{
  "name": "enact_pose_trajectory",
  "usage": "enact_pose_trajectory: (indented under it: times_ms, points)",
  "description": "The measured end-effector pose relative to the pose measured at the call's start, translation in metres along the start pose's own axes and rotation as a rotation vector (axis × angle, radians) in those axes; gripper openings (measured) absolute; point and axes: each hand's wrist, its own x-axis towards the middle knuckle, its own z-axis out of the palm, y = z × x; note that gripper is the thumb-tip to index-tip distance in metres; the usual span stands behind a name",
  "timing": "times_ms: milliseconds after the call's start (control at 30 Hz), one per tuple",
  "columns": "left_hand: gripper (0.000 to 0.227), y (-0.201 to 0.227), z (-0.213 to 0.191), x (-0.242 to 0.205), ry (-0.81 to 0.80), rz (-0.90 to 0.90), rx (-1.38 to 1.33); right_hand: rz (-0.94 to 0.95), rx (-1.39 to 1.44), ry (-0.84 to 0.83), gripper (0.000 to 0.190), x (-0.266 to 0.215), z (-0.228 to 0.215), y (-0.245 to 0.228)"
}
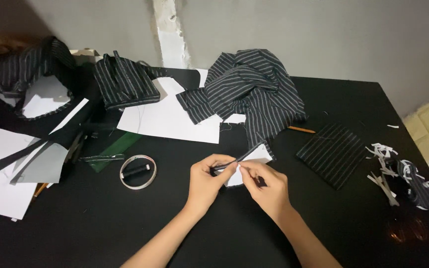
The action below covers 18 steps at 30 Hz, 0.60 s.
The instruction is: Folding a piece of pinstriped fabric around a white rectangular stiffener on a workshop table.
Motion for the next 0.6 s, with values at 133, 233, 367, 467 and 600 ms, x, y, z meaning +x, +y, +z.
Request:
enact_pose_trajectory:
  times_ms: [133,233,367,467,600]
  points:
    - [0.013,0.0,0.002,-0.001,0.015,0.002,-0.031,-0.041,-0.018,-0.002,0.015,-0.002,0.001,0.008]
    - [0.013,0.01,0.002,-0.004,0.024,0.007,-0.028,-0.054,-0.033,0.003,0.014,-0.001,0.001,0.006]
    - [0.013,0.017,0.003,-0.006,0.035,0.033,-0.031,-0.049,-0.016,-0.01,0.016,-0.001,0.002,0.005]
    - [0.01,0.004,0.002,-0.003,0.042,0.111,0.009,-0.046,-0.013,-0.021,0.016,-0.002,0.002,0.007]
    - [0.008,0.012,0.001,-0.008,0.058,0.25,0.125,-0.022,0.006,-0.003,0.016,-0.002,0.003,0.002]
